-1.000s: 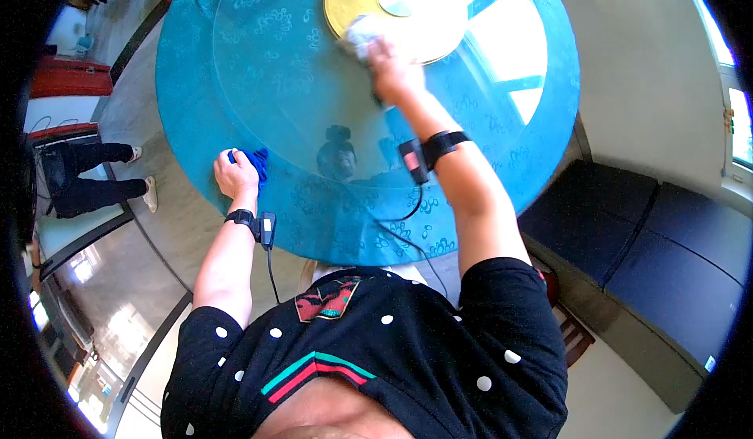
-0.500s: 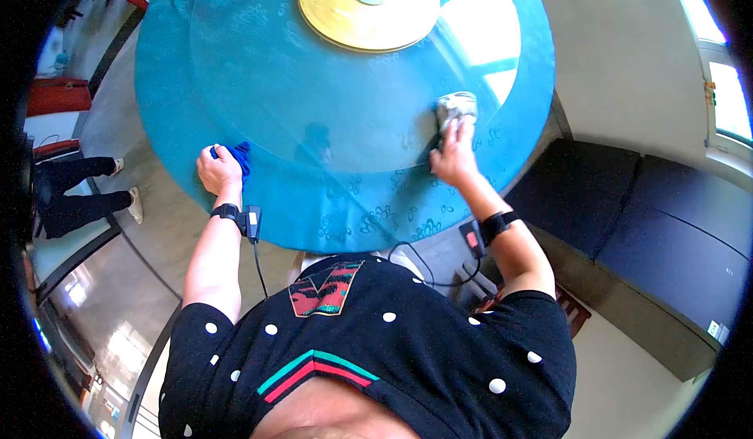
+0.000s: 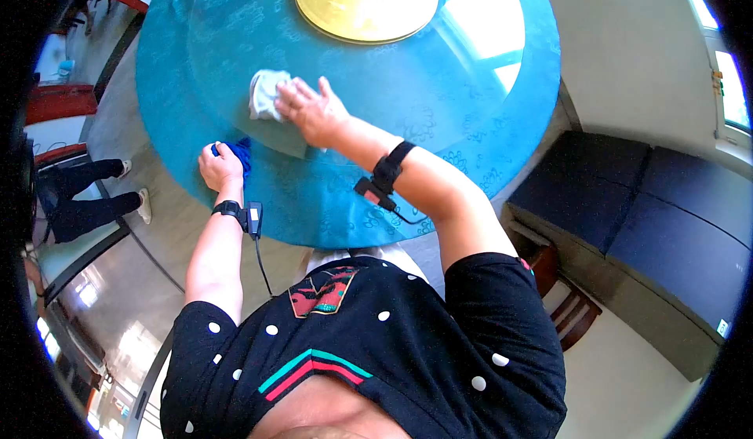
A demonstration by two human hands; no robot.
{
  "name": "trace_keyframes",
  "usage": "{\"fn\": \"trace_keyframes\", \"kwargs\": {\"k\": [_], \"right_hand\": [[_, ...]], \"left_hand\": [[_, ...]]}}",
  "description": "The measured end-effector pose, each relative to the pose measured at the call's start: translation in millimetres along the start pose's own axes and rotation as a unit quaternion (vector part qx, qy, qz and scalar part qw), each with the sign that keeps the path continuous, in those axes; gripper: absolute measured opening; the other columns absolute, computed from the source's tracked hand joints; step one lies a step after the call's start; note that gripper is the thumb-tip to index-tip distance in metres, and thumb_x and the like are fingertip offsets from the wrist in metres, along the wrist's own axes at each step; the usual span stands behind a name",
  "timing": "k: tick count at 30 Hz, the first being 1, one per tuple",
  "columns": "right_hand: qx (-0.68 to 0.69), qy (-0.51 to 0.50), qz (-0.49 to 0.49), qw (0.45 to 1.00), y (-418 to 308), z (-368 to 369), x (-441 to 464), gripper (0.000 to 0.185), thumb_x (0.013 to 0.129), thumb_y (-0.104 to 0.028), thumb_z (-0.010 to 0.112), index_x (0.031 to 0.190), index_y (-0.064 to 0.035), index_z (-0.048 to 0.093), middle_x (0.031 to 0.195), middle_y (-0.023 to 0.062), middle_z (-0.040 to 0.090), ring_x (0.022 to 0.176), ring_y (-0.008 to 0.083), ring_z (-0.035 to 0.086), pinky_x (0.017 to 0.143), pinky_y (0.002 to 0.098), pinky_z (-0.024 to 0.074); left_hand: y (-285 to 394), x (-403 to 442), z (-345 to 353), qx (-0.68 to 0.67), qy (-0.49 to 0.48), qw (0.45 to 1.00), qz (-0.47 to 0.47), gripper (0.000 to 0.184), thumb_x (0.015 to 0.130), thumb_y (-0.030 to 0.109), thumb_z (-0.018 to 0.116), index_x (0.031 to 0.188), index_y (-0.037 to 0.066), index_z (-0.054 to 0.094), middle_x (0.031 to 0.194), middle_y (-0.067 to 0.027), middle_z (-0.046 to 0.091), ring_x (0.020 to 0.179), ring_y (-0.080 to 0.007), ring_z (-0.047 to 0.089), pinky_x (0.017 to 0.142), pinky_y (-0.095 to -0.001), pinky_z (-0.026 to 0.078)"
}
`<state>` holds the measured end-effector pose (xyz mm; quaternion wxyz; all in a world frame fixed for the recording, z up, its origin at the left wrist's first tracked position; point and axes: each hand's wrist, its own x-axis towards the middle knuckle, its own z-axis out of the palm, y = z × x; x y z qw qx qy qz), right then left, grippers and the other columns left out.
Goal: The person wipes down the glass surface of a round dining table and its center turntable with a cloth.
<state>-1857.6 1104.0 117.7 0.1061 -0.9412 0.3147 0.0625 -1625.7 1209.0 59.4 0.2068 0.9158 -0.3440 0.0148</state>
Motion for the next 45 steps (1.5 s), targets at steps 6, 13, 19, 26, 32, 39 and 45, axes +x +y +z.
{"fn": "trace_keyframes", "kwargs": {"k": [6, 13, 19, 26, 32, 39, 45], "right_hand": [[-0.009, 0.016, 0.287, 0.958, 137.6, 7.4, -37.7, 0.061, 0.088, -0.014, 0.049, 0.147, -0.0163, 0.034, 0.157, 0.0079, 0.021, 0.143, 0.0297, 0.024, 0.108, 0.0613, 0.0265], [0.026, 0.138, 0.476, 0.868, 227.9, 95.3, -204.5, 0.062, 0.090, -0.018, 0.047, 0.148, -0.0104, 0.029, 0.156, 0.0206, 0.016, 0.142, 0.0417, 0.020, 0.106, 0.0584, 0.0326], [0.064, 0.088, 0.331, 0.937, 58.9, 70.0, -206.0, 0.065, 0.080, -0.007, 0.054, 0.143, -0.0023, 0.035, 0.153, 0.0239, 0.021, 0.140, 0.0461, 0.023, 0.108, 0.0536, 0.0315], [0.055, 0.026, 0.077, 0.995, -3.0, 22.9, -88.1, 0.060, 0.084, -0.008, 0.052, 0.142, -0.0128, 0.041, 0.156, 0.0097, 0.022, 0.144, 0.0321, 0.022, 0.110, 0.0609, 0.0243], [-0.029, 0.037, 0.151, 0.987, 62.7, 9.6, -12.1, 0.066, 0.083, -0.008, 0.051, 0.146, -0.0238, 0.038, 0.158, 0.0036, 0.022, 0.144, 0.0256, 0.024, 0.110, 0.0622, 0.0225], [0.069, 0.093, 0.471, 0.874, 185.8, 22.1, -110.5, 0.062, 0.089, -0.011, 0.046, 0.148, -0.0214, 0.032, 0.159, 0.0075, 0.017, 0.145, 0.0289, 0.020, 0.109, 0.0653, 0.0213], [0.024, 0.108, 0.519, 0.848, 128.3, 62.9, -185.8, 0.060, 0.089, -0.012, 0.047, 0.147, -0.0130, 0.032, 0.156, 0.0177, 0.019, 0.140, 0.0381, 0.027, 0.103, 0.0601, 0.0347]], "left_hand": [[-2.9, 0.0, 2.5, -0.006, -0.022, 1.000, -0.013, 0.033, 0.088, 0.035, 0.051, 0.099, 0.008, 0.066, 0.100, -0.0177, 0.063, 0.095, -0.0373, 0.059, 0.082, -0.0486, 0.046], [0.7, -0.8, 2.3, -0.006, -0.028, 0.999, -0.021, 0.033, 0.088, 0.035, 0.051, 0.098, 0.008, 0.066, 0.100, -0.0176, 0.064, 0.095, -0.0374, 0.059, 0.083, -0.0488, 0.046], [-1.2, -0.9, 4.5, -0.006, -0.030, 0.999, -0.013, 0.033, 0.088, 0.035, 0.050, 0.098, 0.008, 0.066, 0.100, -0.0187, 0.064, 0.095, -0.0374, 0.059, 0.083, -0.0490, 0.046], [-1.7, -2.0, 7.4, -0.009, 0.006, 1.000, 0.003, 0.028, 0.086, 0.032, 0.053, 0.092, 0.008, 0.066, 0.093, -0.0159, 0.063, 0.090, -0.0358, 0.059, 0.079, -0.0481, 0.046], [-1.1, -1.9, 4.1, -0.009, 0.004, 1.000, 0.008, 0.027, 0.086, 0.032, 0.053, 0.092, 0.009, 0.066, 0.094, -0.0154, 0.063, 0.091, -0.0356, 0.059, 0.079, -0.0480, 0.046], [-0.6, -2.1, 3.8, -0.020, 0.002, 1.000, 0.011, 0.028, 0.086, 0.032, 0.053, 0.092, 0.008, 0.066, 0.093, -0.0154, 0.063, 0.091, -0.0357, 0.058, 0.079, -0.0485, 0.046], [-3.3, -2.4, 9.6, -0.018, 0.001, 1.000, 0.007, 0.033, 0.088, 0.038, 0.053, 0.092, 0.007, 0.066, 0.092, -0.0156, 0.063, 0.091, -0.0361, 0.059, 0.077, -0.0488, 0.046]]}}
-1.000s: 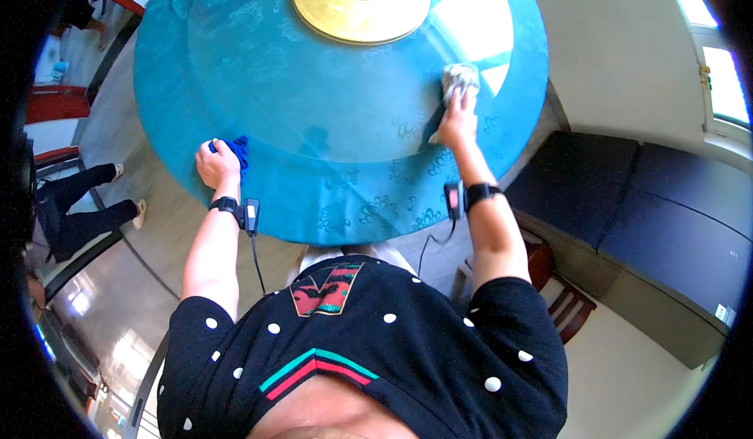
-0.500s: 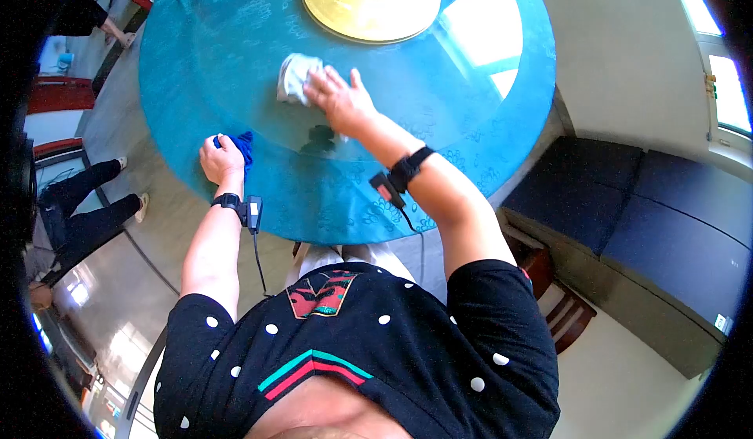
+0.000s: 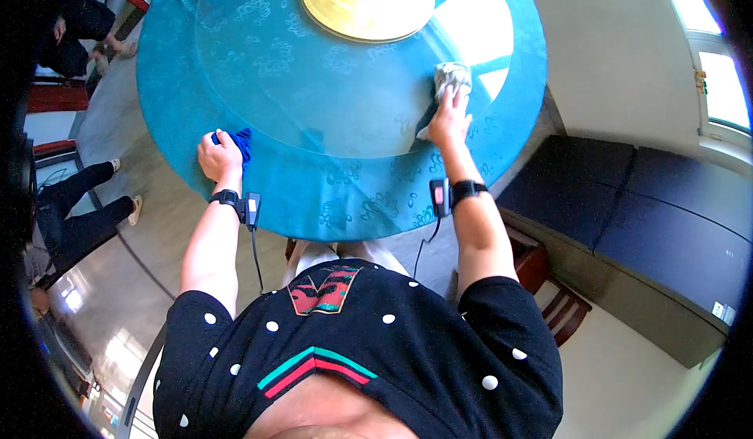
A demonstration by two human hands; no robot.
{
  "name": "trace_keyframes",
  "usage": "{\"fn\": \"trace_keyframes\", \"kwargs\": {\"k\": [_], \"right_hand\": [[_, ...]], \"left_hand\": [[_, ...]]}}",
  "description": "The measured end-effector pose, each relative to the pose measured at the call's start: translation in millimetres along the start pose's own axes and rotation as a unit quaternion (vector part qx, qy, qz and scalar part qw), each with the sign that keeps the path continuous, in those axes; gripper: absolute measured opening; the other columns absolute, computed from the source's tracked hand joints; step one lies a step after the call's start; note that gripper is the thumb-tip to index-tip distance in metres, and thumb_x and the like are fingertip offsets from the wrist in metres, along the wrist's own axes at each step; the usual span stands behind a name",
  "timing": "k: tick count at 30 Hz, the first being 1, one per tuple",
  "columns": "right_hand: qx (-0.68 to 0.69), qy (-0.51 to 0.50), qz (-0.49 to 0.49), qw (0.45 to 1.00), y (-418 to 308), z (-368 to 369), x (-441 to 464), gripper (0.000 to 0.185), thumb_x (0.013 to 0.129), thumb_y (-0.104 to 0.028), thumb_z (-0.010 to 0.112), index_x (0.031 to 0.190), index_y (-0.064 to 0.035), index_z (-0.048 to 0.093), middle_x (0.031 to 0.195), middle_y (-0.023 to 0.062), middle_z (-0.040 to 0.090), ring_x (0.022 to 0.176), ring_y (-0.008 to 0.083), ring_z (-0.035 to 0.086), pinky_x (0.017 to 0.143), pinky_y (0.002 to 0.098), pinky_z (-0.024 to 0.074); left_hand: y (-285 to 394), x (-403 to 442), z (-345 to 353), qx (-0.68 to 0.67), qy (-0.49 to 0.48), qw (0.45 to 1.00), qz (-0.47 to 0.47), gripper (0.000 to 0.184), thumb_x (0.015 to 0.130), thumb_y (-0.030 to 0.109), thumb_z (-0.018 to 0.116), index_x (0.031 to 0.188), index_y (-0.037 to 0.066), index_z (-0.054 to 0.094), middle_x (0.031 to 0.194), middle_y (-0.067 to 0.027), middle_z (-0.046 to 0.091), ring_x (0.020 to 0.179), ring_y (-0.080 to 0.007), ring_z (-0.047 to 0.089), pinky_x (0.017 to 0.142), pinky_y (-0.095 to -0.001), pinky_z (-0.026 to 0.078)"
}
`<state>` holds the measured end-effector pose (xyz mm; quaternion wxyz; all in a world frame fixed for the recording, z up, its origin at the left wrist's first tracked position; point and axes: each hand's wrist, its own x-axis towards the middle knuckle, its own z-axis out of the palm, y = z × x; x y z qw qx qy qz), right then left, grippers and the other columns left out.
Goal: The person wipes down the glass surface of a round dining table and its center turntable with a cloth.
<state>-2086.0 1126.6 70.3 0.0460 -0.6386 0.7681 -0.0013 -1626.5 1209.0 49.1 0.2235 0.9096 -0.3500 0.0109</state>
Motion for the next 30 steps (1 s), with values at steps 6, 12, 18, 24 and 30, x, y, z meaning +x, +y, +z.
{"fn": "trace_keyframes", "kwargs": {"k": [6, 12, 18, 24, 30], "right_hand": [[0.044, 0.007, -0.110, 0.993, -56.5, 11.3, -66.9, 0.062, 0.084, -0.007, 0.051, 0.144, -0.0109, 0.036, 0.156, 0.0176, 0.021, 0.142, 0.0410, 0.022, 0.107, 0.0586, 0.0294], [0.000, -0.047, -0.194, 0.980, -102.2, -4.0, -90.0, 0.066, 0.083, -0.005, 0.053, 0.146, -0.0153, 0.035, 0.156, 0.0141, 0.021, 0.144, 0.0359, 0.020, 0.110, 0.0618, 0.0227], [0.026, -0.072, -0.314, 0.946, -131.8, -4.6, -85.7, 0.062, 0.086, -0.008, 0.052, 0.145, -0.0163, 0.036, 0.157, 0.0115, 0.020, 0.145, 0.0355, 0.017, 0.112, 0.0607, 0.0191], [-0.093, -0.118, -0.572, 0.806, -170.3, -27.2, -17.9, 0.060, 0.088, -0.016, 0.053, 0.146, -0.0243, 0.037, 0.158, 0.0045, 0.021, 0.145, 0.0265, 0.022, 0.112, 0.0595, 0.0211], [0.054, -0.014, -0.339, 0.939, -209.6, -9.5, 44.4, 0.055, 0.090, -0.006, 0.046, 0.144, -0.0163, 0.040, 0.156, 0.0102, 0.024, 0.144, 0.0319, 0.022, 0.109, 0.0613, 0.0239]], "left_hand": [[-4.9, -0.4, 4.2, -0.015, 0.004, 1.000, 0.016, 0.055, 0.084, 0.063, 0.054, 0.089, 0.009, 0.065, 0.089, -0.0142, 0.063, 0.089, -0.0352, 0.060, 0.075, -0.0488, 0.047], [2.3, -0.4, -0.9, -0.022, -0.011, 1.000, 0.010, 0.062, 0.070, 0.069, 0.067, 0.085, 0.009, 0.065, 0.089, -0.0114, 0.063, 0.089, -0.0324, 0.060, 0.077, -0.0459, 0.048], [5.8, -0.5, -4.4, -0.035, 0.007, 0.999, 0.034, 0.062, 0.062, 0.064, 0.076, 0.085, 0.008, 0.065, 0.088, -0.0125, 0.063, 0.088, -0.0329, 0.060, 0.076, -0.0454, 0.048], [5.1, -1.5, -3.6, -0.032, 0.021, 0.998, 0.039, 0.058, 0.061, 0.061, 0.078, 0.082, 0.009, 0.065, 0.087, -0.0115, 0.064, 0.085, -0.0323, 0.061, 0.071, -0.0459, 0.050], [0.8, 0.2, -2.7, -0.030, 0.033, 0.998, 0.052, 0.054, 0.064, 0.058, 0.078, 0.081, 0.009, 0.064, 0.084, -0.0110, 0.063, 0.083, -0.0323, 0.060, 0.070, -0.0463, 0.049]]}}
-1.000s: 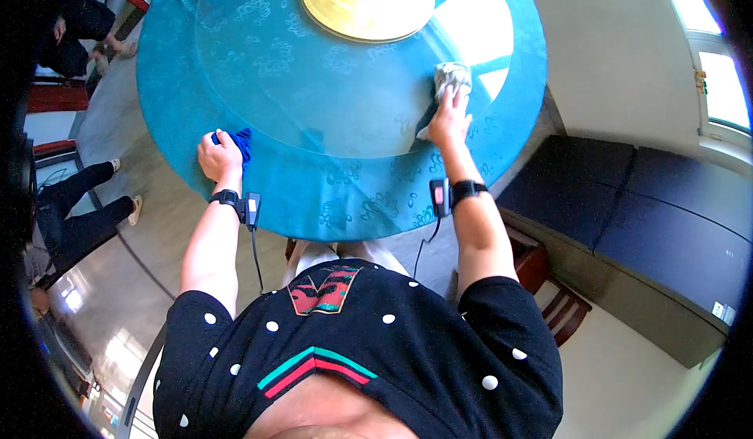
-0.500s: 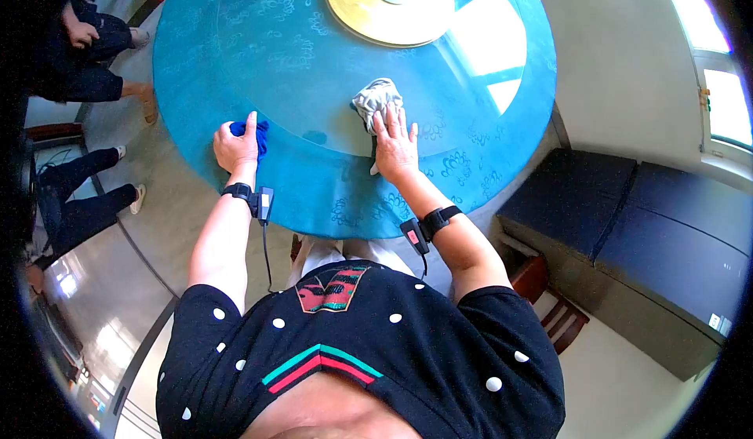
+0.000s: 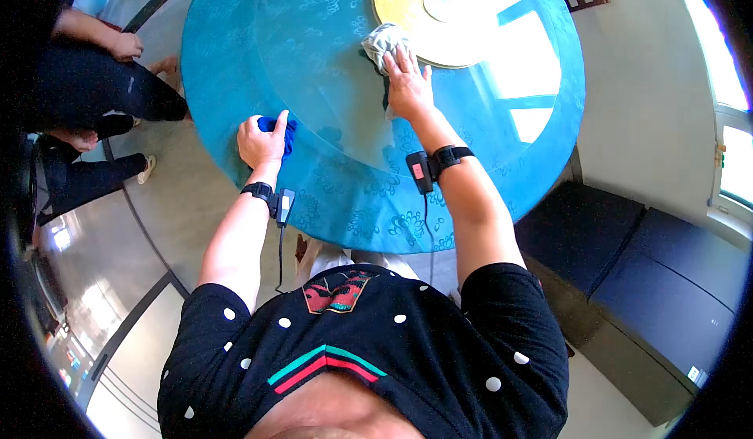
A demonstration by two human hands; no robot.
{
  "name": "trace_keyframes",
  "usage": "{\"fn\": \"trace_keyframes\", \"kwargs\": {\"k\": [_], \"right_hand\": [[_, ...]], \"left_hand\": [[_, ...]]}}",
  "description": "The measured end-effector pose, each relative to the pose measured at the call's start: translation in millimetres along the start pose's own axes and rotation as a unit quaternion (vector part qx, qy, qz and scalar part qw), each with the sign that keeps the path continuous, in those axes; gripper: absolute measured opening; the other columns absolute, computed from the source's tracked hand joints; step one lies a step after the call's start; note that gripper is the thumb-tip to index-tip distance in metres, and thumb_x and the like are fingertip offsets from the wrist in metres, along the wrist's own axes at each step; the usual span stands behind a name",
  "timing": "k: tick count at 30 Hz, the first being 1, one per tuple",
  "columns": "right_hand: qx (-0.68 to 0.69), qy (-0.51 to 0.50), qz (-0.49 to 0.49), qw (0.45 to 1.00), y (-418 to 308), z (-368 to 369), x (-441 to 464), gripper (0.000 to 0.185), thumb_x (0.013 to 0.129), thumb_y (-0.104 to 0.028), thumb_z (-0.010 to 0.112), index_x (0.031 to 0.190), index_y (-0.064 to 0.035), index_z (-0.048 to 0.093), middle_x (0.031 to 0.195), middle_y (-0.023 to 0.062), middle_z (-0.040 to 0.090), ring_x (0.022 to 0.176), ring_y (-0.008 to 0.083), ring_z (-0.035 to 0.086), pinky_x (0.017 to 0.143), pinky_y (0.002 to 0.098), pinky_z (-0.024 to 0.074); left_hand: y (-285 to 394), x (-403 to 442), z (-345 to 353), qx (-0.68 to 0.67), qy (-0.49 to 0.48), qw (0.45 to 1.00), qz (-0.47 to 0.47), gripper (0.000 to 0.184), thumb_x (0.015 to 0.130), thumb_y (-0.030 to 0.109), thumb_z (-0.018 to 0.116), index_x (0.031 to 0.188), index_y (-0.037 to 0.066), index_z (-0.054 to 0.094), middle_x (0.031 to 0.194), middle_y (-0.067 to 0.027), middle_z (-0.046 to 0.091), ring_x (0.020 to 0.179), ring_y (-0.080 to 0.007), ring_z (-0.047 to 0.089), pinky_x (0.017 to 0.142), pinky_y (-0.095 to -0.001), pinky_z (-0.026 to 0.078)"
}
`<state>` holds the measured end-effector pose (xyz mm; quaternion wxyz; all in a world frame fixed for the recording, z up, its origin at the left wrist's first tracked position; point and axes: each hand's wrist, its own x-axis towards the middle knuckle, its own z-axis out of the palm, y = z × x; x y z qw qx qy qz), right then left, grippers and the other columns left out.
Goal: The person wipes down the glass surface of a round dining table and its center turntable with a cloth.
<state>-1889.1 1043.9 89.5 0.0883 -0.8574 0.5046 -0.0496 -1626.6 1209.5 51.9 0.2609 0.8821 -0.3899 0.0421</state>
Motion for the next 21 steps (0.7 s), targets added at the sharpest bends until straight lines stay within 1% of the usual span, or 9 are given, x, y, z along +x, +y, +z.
{"fn": "trace_keyframes", "kwargs": {"k": [1, 3, 6, 10, 13, 16, 17, 19, 21], "right_hand": [[0.007, 0.018, 0.001, 1.000, -7.9, 6.7, 0.7, 0.055, 0.088, -0.005, 0.047, 0.142, -0.0159, 0.042, 0.155, 0.0120, 0.026, 0.143, 0.0346, 0.023, 0.109, 0.0607, 0.0248], [0.003, -0.020, -0.033, 0.999, -27.4, 7.5, -10.7, 0.056, 0.086, -0.004, 0.047, 0.141, -0.0159, 0.043, 0.154, 0.0129, 0.027, 0.143, 0.0363, 0.023, 0.109, 0.0603, 0.0264], [0.028, -0.071, -0.134, 0.988, -44.3, 3.9, -56.4, 0.062, 0.080, -0.002, 0.053, 0.140, -0.0150, 0.044, 0.153, 0.0121, 0.028, 0.144, 0.0346, 0.023, 0.111, 0.0600, 0.0242], [0.017, -0.136, -0.195, 0.971, -22.0, -9.4, -133.7, 0.058, 0.081, -0.007, 0.053, 0.138, -0.0177, 0.048, 0.152, 0.0070, 0.032, 0.144, 0.0286, 0.024, 0.111, 0.0591, 0.0224], [-0.019, -0.168, -0.127, 0.977, 21.6, -28.5, -180.8, 0.057, 0.081, -0.006, 0.053, 0.137, -0.0183, 0.050, 0.153, 0.0077, 0.032, 0.144, 0.0293, 0.025, 0.112, 0.0593, 0.0184], [-0.082, -0.108, 0.008, 0.991, 91.7, -18.8, -208.1, 0.056, 0.085, -0.005, 0.052, 0.140, -0.0154, 0.045, 0.154, 0.0096, 0.029, 0.143, 0.0326, 0.026, 0.110, 0.0612, 0.0219], [-0.067, -0.082, 0.070, 0.992, 102.6, -25.6, -204.9, 0.052, 0.089, -0.009, 0.050, 0.141, -0.0133, 0.043, 0.154, 0.0121, 0.029, 0.142, 0.0349, 0.026, 0.108, 0.0632, 0.0224], [-0.031, -0.053, 0.138, 0.989, 109.8, -35.3, -189.9, 0.054, 0.092, -0.020, 0.053, 0.142, -0.0075, 0.040, 0.152, 0.0203, 0.028, 0.141, 0.0404, 0.026, 0.109, 0.0606, 0.0231], [-0.052, -0.020, 0.119, 0.991, 99.9, -29.1, -168.0, 0.064, 0.090, -0.034, 0.057, 0.142, -0.0009, 0.038, 0.150, 0.0291, 0.026, 0.139, 0.0461, 0.025, 0.112, 0.0519, 0.0251]], "left_hand": [[0.0, 0.0, -0.7, 0.002, 0.001, 1.000, 0.003, 0.053, 0.065, 0.058, 0.077, 0.081, 0.009, 0.064, 0.083, -0.0111, 0.063, 0.082, -0.0326, 0.060, 0.070, -0.0465, 0.049], [0.3, -0.6, -0.9, 0.002, 0.001, 1.000, 0.006, 0.052, 0.066, 0.057, 0.077, 0.081, 0.008, 0.063, 0.083, -0.0111, 0.062, 0.082, -0.0329, 0.059, 0.070, -0.0467, 0.049], [-0.7, 0.0, -1.9, 0.001, -0.009, 1.000, -0.003, 0.051, 0.068, 0.056, 0.076, 0.080, 0.008, 0.063, 0.082, -0.0115, 0.062, 0.082, -0.0334, 0.059, 0.071, -0.0466, 0.048], [-1.8, 0.6, -0.4, 0.005, -0.005, 1.000, 0.007, 0.049, 0.071, 0.056, 0.074, 0.080, 0.008, 0.062, 0.082, -0.0120, 0.062, 0.082, -0.0333, 0.059, 0.072, -0.0463, 0.048], [-2.4, -0.2, -1.7, 0.006, -0.007, 1.000, 0.007, 0.048, 0.073, 0.055, 0.072, 0.080, 0.008, 0.062, 0.082, -0.0121, 0.062, 0.083, -0.0332, 0.059, 0.072, -0.0463, 0.048], [-1.9, 1.6, -0.3, 0.000, 0.000, 1.000, 0.006, 0.047, 0.074, 0.054, 0.071, 0.079, 0.008, 0.063, 0.082, -0.0121, 0.062, 0.083, -0.0333, 0.059, 0.072, -0.0462, 0.048], [-2.3, 0.8, 0.1, -0.004, 0.007, 1.000, 0.008, 0.047, 0.075, 0.054, 0.070, 0.079, 0.008, 0.063, 0.081, -0.0122, 0.062, 0.083, -0.0334, 0.059, 0.072, -0.0461, 0.048], [-2.5, -0.7, -0.8, 0.002, 0.002, 1.000, 0.004, 0.046, 0.076, 0.053, 0.070, 0.079, 0.008, 0.063, 0.082, -0.0124, 0.063, 0.083, -0.0335, 0.059, 0.072, -0.0459, 0.048], [-3.3, -0.7, 0.9, 0.009, 0.002, 1.000, 0.001, 0.046, 0.076, 0.053, 0.070, 0.080, 0.008, 0.063, 0.083, -0.0126, 0.063, 0.083, -0.0335, 0.059, 0.072, -0.0457, 0.048]]}}
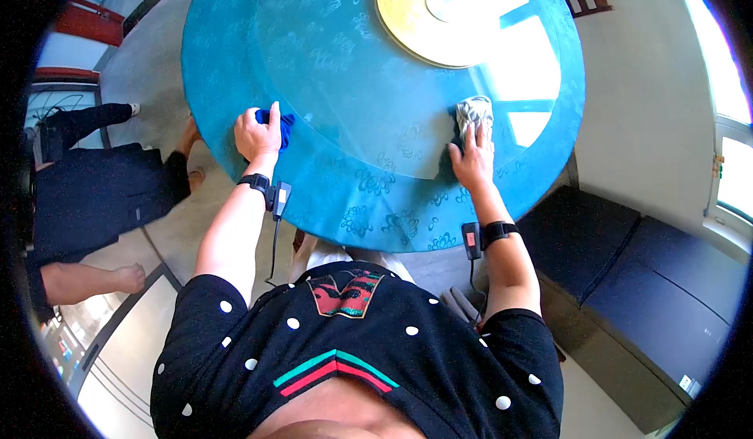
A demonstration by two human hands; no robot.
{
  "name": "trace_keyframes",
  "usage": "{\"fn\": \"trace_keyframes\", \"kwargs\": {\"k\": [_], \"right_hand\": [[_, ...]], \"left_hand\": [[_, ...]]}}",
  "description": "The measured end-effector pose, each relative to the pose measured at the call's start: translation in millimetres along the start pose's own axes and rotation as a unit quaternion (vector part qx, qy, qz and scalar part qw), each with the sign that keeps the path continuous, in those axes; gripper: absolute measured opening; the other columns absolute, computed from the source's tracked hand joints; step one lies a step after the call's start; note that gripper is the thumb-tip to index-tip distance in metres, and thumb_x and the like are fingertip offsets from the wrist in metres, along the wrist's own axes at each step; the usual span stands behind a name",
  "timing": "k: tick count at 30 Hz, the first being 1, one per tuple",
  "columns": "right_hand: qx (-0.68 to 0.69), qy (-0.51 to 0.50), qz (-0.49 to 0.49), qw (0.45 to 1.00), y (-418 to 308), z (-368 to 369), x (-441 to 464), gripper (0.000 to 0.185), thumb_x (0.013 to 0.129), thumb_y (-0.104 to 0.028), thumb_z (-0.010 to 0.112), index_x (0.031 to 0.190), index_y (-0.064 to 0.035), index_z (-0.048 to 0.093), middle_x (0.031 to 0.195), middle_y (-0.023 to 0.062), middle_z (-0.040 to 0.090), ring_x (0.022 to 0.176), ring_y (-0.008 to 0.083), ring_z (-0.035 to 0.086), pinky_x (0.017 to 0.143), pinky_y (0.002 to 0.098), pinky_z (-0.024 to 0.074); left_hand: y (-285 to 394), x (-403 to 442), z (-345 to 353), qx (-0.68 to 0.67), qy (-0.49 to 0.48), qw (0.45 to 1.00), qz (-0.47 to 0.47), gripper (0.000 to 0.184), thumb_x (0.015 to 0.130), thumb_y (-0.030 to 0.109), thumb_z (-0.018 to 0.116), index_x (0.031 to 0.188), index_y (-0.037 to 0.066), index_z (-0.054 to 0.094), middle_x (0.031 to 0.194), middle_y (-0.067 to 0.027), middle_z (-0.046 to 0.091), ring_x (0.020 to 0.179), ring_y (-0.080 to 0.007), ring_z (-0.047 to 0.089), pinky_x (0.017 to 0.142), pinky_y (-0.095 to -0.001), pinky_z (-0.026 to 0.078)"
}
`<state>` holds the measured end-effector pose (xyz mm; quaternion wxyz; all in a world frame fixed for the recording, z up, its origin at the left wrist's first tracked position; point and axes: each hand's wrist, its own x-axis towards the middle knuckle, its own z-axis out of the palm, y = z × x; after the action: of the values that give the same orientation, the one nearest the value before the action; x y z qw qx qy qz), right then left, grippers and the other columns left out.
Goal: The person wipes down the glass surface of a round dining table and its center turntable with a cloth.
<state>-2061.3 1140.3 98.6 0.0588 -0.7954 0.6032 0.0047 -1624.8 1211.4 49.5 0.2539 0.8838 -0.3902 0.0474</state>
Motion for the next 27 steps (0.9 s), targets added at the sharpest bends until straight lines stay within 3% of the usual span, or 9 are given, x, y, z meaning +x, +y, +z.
{"fn": "trace_keyframes", "kwargs": {"k": [1, 4, 8, 13, 19, 24, 27], "right_hand": [[-0.009, 0.005, -0.004, 1.000, -13.6, 4.8, 8.2, 0.080, 0.085, -0.046, 0.062, 0.141, 0.0044, 0.036, 0.150, 0.0317, 0.024, 0.138, 0.0477, 0.024, 0.111, 0.0507, 0.0255], [0.001, 0.007, -0.088, 0.996, -78.3, 3.0, 25.4, 0.076, 0.084, -0.046, 0.063, 0.139, 0.0020, 0.042, 0.150, 0.0274, 0.028, 0.139, 0.0458, 0.025, 0.111, 0.0489, 0.0271], [0.061, -0.004, -0.195, 0.979, -147.2, 4.2, 31.9, 0.058, 0.087, -0.035, 0.061, 0.138, -0.0116, 0.047, 0.152, 0.0131, 0.031, 0.140, 0.0369, 0.028, 0.110, 0.0486, 0.0286], [0.014, -0.019, -0.232, 0.972, -123.2, 15.1, 12.0, 0.048, 0.089, -0.023, 0.057, 0.136, -0.0148, 0.050, 0.151, 0.0105, 0.034, 0.141, 0.0325, 0.030, 0.109, 0.0547, 0.0270], [-0.004, -0.051, -0.161, 0.986, -53.5, 4.9, -19.4, 0.047, 0.088, -0.014, 0.056, 0.135, -0.0131, 0.049, 0.151, 0.0121, 0.032, 0.143, 0.0320, 0.026, 0.111, 0.0582, 0.0219], [0.003, -0.068, -0.070, 0.995, 4.5, 0.2, -31.9, 0.050, 0.090, -0.013, 0.055, 0.139, -0.0105, 0.043, 0.154, 0.0140, 0.026, 0.143, 0.0350, 0.023, 0.111, 0.0537, 0.0252], [0.026, -0.016, -0.032, 0.999, 18.5, 6.1, -35.4, 0.056, 0.091, -0.017, 0.055, 0.142, -0.0018, 0.036, 0.152, 0.0256, 0.023, 0.140, 0.0463, 0.022, 0.112, 0.0502, 0.0254]], "left_hand": [[-0.6, 1.1, 1.5, 0.000, 0.007, 1.000, 0.006, 0.045, 0.077, 0.053, 0.069, 0.080, 0.008, 0.063, 0.083, -0.0127, 0.063, 0.083, -0.0336, 0.059, 0.072, -0.0457, 0.048], [-0.1, 1.5, -0.4, -0.002, 0.012, 1.000, 0.007, 0.044, 0.079, 0.051, 0.067, 0.080, 0.008, 0.064, 0.083, -0.0129, 0.063, 0.084, -0.0338, 0.059, 0.072, -0.0461, 0.048], [-0.3, 1.4, -3.3, 0.018, -0.036, 0.999, -0.026, 0.046, 0.083, 0.054, 0.061, 0.086, 0.008, 0.064, 0.089, -0.0129, 0.063, 0.089, -0.0338, 0.059, 0.076, -0.0456, 0.047], [-2.1, 0.9, 2.2, -0.002, -0.004, 1.000, -0.011, 0.043, 0.082, 0.051, 0.063, 0.082, 0.009, 0.063, 0.085, -0.0131, 0.061, 0.084, -0.0341, 0.058, 0.072, -0.0461, 0.047], [-6.0, -1.7, 2.3, -0.011, 0.009, 1.000, -0.003, 0.038, 0.081, 0.047, 0.065, 0.079, 0.009, 0.063, 0.083, -0.0130, 0.061, 0.082, -0.0346, 0.058, 0.070, -0.0463, 0.048], [-3.9, 0.3, 2.8, -0.009, 0.007, 1.000, -0.008, 0.036, 0.081, 0.045, 0.065, 0.079, 0.009, 0.063, 0.082, -0.0131, 0.061, 0.081, -0.0344, 0.059, 0.069, -0.0462, 0.048], [-4.9, 0.4, 4.7, -0.011, 0.019, 1.000, -0.003, 0.036, 0.081, 0.045, 0.065, 0.078, 0.009, 0.063, 0.081, -0.0131, 0.061, 0.080, -0.0343, 0.058, 0.069, -0.0460, 0.048]]}}
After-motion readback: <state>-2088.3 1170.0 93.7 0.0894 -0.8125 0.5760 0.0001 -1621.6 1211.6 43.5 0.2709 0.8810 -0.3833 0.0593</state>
